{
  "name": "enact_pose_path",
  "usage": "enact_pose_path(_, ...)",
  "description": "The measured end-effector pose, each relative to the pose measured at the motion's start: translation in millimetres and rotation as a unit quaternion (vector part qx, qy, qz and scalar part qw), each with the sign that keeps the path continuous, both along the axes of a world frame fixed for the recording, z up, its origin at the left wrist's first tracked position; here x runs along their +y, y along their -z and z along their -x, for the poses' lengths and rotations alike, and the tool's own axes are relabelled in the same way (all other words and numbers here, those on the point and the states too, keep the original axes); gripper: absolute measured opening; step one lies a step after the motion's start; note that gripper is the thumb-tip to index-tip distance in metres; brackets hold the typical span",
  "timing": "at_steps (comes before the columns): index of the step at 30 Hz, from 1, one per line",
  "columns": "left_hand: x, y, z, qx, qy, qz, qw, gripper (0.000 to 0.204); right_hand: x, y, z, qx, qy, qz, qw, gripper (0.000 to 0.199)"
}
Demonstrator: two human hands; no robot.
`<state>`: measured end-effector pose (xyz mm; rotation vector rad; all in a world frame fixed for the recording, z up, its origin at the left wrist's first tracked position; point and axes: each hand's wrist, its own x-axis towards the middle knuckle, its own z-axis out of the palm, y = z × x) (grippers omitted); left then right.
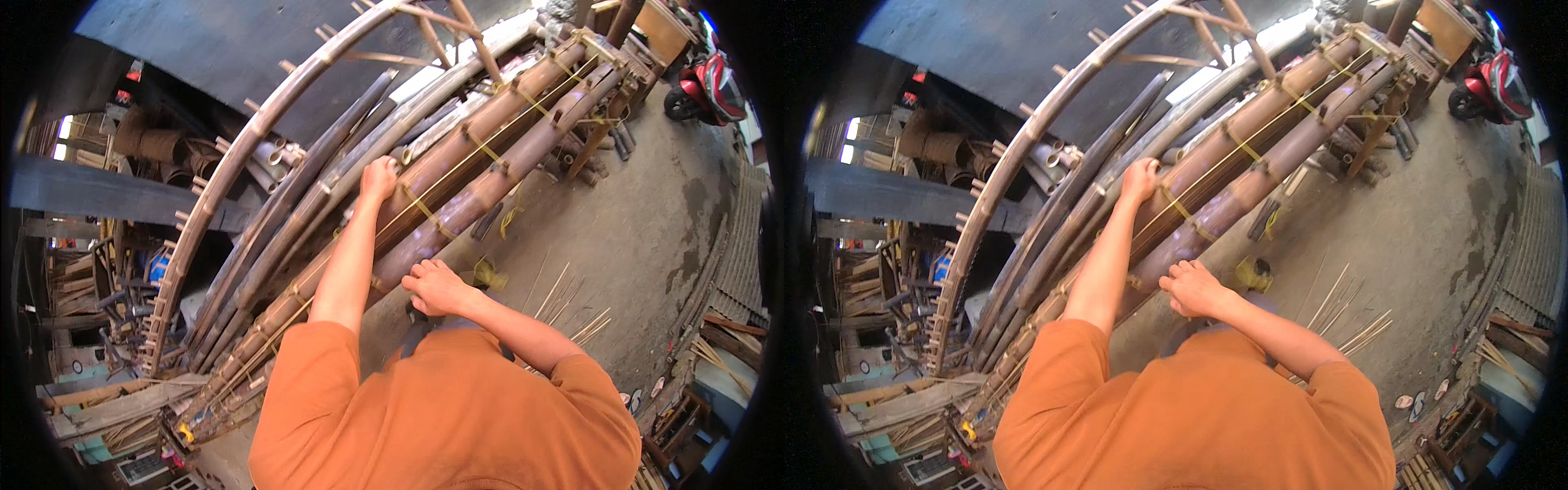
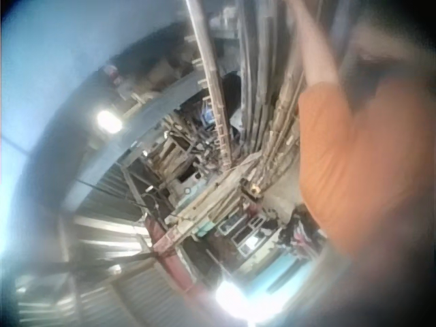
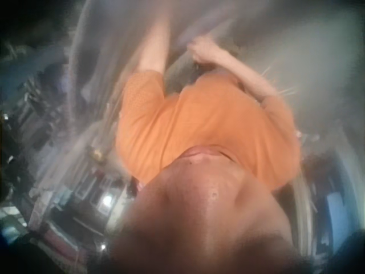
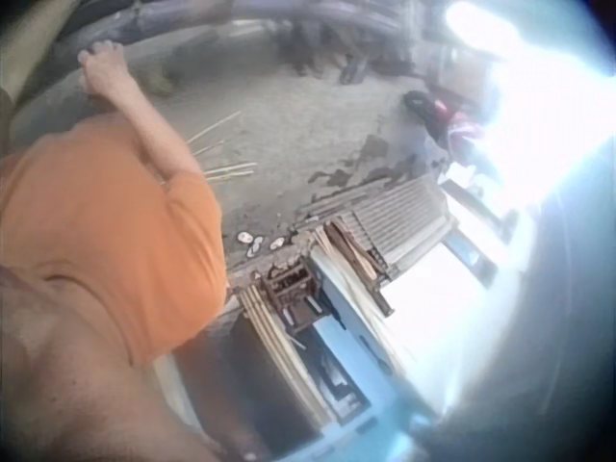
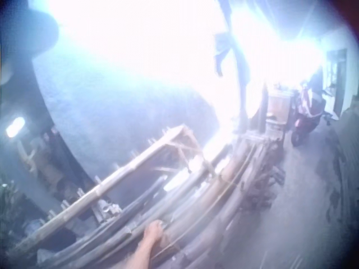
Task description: The person squats on the floor and gathers thin bamboo strips, aligning them into a bundle. They then stand and tie the bundle to a larger bamboo rack using yellow string.
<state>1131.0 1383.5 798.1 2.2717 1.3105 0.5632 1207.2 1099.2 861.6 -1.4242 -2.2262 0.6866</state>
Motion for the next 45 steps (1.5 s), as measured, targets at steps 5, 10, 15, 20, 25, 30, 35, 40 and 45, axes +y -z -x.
enact_pose_path(5,-68,-79,74,0.07,-0.064,-0.017,0.995,0.031,-30,70,79,0.44,0.025,0.397,0.805,0.031)
enact_pose_path(10,-149,-56,178,0.089,0.026,0.133,0.987,0.029,27,15,120,0.82,0.413,0.052,0.393,0.02)
enact_pose_path(15,-157,0,175,-0.05,-0.034,-0.012,0.998,0.027,94,-82,171,0.365,0.196,0.096,0.905,0.041)
enact_pose_path(20,-160,-36,160,0.011,-0.082,0.057,0.995,0.033,179,-14,108,-0.183,0.22,0.007,0.958,0.062)
enact_pose_path(25,-163,-35,171,0.014,-0.1,0.032,0.994,0.03,97,-66,96,0.356,-0.017,0.223,0.907,0.041)
enact_pose_path(30,-157,-45,164,-0.067,-0.079,0.083,0.991,0.025,-3,29,94,0.196,-0.015,0.103,0.975,0.046)
enact_pose_path(35,-76,-110,123,-0.243,-0.068,0.091,0.963,0.031,-7,14,59,0.436,0.09,0.259,0.857,0.042)
enact_pose_path(40,-25,4,150,-0.037,-0.121,-0.015,0.992,0.029,-76,50,6,0.891,0.222,0.021,0.395,0.03)
enact_pose_path(45,40,-36,261,-0.295,-0.232,0.192,0.907,0.03,-168,201,60,0.88,0.466,-0.055,0.072,0.037)
